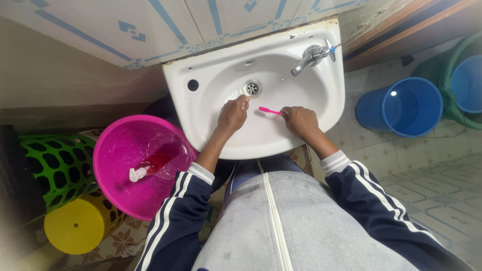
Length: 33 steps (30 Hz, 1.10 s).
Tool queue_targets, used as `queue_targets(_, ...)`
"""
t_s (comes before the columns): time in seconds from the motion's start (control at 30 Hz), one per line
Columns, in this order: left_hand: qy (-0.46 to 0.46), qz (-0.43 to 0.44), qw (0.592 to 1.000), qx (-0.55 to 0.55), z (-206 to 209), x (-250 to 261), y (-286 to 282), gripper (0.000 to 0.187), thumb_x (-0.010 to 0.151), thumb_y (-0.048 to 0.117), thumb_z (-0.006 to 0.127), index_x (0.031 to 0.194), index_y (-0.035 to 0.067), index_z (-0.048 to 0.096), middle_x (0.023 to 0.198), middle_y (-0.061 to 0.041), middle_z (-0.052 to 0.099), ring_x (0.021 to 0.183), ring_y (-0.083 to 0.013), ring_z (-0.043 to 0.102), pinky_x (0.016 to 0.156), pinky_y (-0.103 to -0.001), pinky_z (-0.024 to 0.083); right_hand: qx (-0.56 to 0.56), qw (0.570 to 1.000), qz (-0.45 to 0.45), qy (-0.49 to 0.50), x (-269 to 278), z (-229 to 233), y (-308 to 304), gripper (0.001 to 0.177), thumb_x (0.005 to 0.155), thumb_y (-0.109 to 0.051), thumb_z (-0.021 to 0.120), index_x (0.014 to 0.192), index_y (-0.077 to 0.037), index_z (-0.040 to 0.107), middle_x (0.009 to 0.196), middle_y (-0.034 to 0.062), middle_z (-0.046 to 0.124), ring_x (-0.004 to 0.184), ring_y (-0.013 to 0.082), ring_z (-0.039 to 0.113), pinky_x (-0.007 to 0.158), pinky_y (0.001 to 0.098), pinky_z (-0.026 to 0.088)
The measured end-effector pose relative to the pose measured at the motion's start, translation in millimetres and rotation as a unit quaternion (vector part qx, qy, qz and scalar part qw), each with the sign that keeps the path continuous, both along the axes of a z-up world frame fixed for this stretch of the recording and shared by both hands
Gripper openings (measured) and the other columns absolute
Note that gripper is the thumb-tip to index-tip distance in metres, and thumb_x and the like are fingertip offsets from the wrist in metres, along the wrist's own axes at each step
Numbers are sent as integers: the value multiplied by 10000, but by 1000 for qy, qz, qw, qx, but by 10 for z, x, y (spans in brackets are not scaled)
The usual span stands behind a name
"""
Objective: The person scrubs a white bathroom sink using a pink toothbrush and a purple cloth. They apply soap from a bottle in a pink basin to the toothbrush and scrub the sink basin, drain, and faucet. The person then turns on the tap to rinse the toothbrush and wash their hands under the running water.
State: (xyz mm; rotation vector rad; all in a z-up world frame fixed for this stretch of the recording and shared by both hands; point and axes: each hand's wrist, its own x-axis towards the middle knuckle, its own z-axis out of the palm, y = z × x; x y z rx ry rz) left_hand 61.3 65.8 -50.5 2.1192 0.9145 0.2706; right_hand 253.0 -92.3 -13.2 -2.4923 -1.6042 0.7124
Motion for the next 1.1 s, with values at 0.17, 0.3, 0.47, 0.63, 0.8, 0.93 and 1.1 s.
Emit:
queue_targets(0.17,37,1,999,-16,24,10,-49,184,1039,185,537,1048,57,670,814,-219,705,786,-416,697,711,-530,531,23,1000,5,11,-21,18,-45,206,990,-250,602,1055,-129,754,883,137,735,775,369,698,679,496,534)
queue_targets(0.3,2,-2,1000,15,90,-72,-120,208,1011,222,610,1044,22,564,882,-212,663,826,-424,656,724,-530,515,14,1000,23,-5,-21,-115,-70,274,987,-227,566,1200,-126,706,928,148,724,739,380,701,653,499,536)
queue_targets(0.47,36,0,998,53,166,-347,-321,200,922,90,593,1091,30,502,1056,-213,569,955,-412,609,789,-528,511,-180,980,83,-10,412,-859,298,281,1029,-245,509,1158,-111,720,1050,149,755,962,356,723,824,492,561)
queue_targets(0.63,75,19,996,35,125,-517,-442,225,886,63,586,1101,35,526,1075,-204,575,982,-404,607,820,-534,509,-159,985,42,43,458,-1382,713,329,1010,-265,471,1158,-104,717,1141,172,730,1048,390,689,917,511,534)
queue_targets(0.8,110,25,994,7,92,-564,-460,229,889,79,591,1111,45,544,1095,-191,576,996,-388,608,825,-519,514,-178,984,-2,18,258,-1030,898,465,1129,-364,373,1163,-65,728,1132,201,757,1060,385,725,949,504,559)
queue_targets(0.93,124,19,992,-9,69,-544,-464,244,882,81,588,1120,48,550,1120,-179,580,1018,-380,606,837,-506,519,-197,979,-13,45,40,-954,897,496,1099,-410,390,1130,-54,734,1126,225,732,1061,401,692,950,509,531)
queue_targets(1.1,122,22,992,-14,75,-505,-434,256,868,89,598,1116,41,559,1125,-187,580,1027,-387,596,844,-509,512,-197,980,23,25,-26,-1073,917,540,1085,-457,391,1122,-35,726,1130,251,705,1079,417,661,971,498,500)
